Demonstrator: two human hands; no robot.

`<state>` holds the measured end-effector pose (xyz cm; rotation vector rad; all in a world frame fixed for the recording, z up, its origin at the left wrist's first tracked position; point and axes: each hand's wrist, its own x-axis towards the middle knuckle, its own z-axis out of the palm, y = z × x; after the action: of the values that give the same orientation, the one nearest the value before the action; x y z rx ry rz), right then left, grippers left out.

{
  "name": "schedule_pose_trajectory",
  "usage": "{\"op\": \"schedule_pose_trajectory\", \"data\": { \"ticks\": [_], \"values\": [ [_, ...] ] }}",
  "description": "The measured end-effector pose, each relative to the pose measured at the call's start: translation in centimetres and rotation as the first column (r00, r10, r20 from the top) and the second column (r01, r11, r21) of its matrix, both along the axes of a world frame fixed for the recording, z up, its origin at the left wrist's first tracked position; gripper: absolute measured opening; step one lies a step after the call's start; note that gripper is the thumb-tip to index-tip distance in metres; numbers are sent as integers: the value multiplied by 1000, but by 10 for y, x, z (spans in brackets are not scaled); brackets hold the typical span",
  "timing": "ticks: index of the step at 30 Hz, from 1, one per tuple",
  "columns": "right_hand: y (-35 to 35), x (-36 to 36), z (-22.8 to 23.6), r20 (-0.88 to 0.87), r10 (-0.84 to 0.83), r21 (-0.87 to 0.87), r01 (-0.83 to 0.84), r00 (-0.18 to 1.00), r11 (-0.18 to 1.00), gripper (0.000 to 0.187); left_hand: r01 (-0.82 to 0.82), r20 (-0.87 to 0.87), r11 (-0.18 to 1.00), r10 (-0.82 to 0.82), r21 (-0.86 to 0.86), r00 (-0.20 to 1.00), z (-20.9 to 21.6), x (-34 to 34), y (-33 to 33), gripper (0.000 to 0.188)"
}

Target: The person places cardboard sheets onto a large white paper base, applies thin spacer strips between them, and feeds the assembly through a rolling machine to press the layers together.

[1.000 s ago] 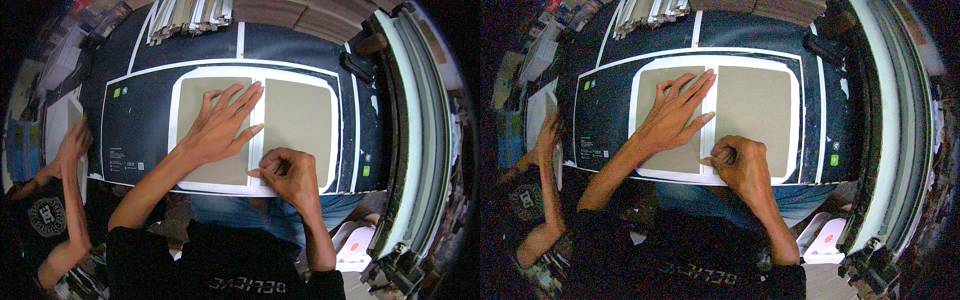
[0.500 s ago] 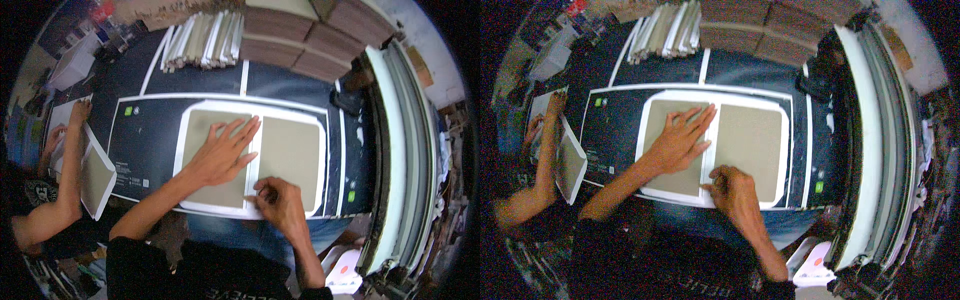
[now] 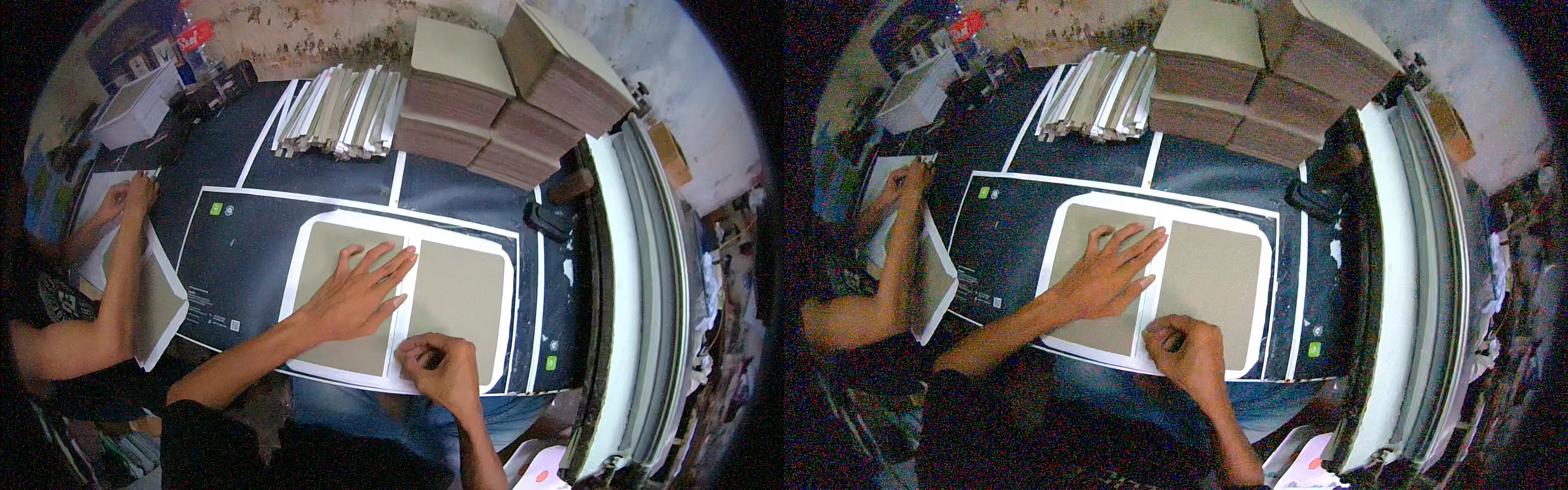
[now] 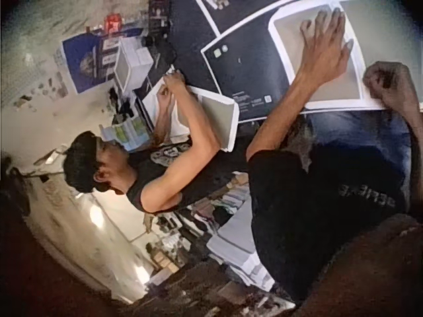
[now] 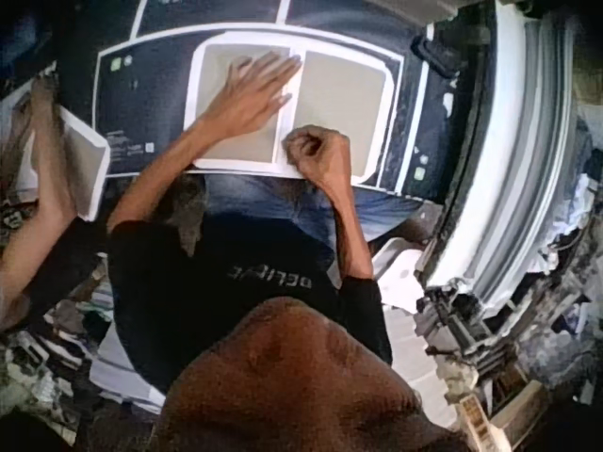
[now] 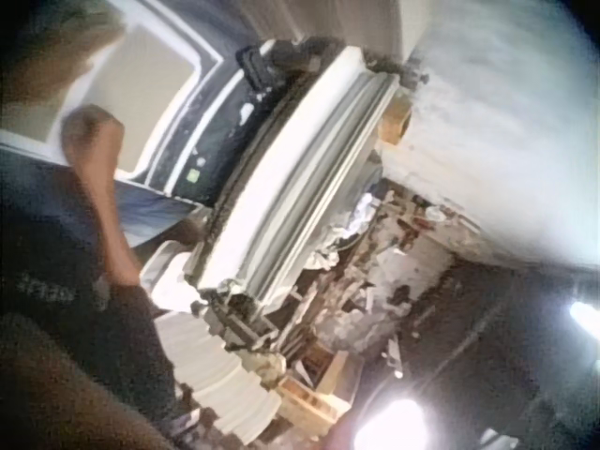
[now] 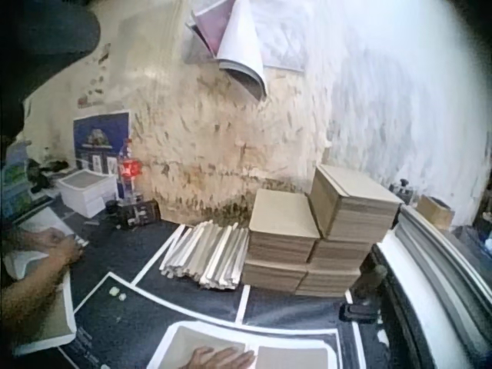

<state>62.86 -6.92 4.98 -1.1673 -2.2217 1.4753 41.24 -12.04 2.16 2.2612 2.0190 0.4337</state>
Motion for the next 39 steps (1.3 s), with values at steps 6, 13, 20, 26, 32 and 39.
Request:
{"op": "schedule_pose_trajectory", "data": {
  "ticks": [6,13,20,26,32,39],
  "values": [
    [4,-7,4,47,-11,-57,13,999,998,13,-3,20,1000,3,-17,1000,0,-1,2,68],
    [5,-8,6,62,4,-58,0,998,998,12,1,33,1000,-1,6,999,-3,0,2,70],
    [4,2,-3,-7,-27,-192,25,1000,981,19,0,67,1000,0,2,998,-5,-2,-1,62],
    [5,2,1,-64,0,-80,-5,998,997,20,4,70,996,-10,90,997,-14,-2,4,65],
    [27,51,12,-365,-377,42,420,851,907,13,-148,83,986,141,82,987,8,-1,-15,67],
    [81,112,-15,-416,-550,241,671,724,701,15,-195,-48,981,194,-15,980,-13,21,-22,71]
  ]
}}
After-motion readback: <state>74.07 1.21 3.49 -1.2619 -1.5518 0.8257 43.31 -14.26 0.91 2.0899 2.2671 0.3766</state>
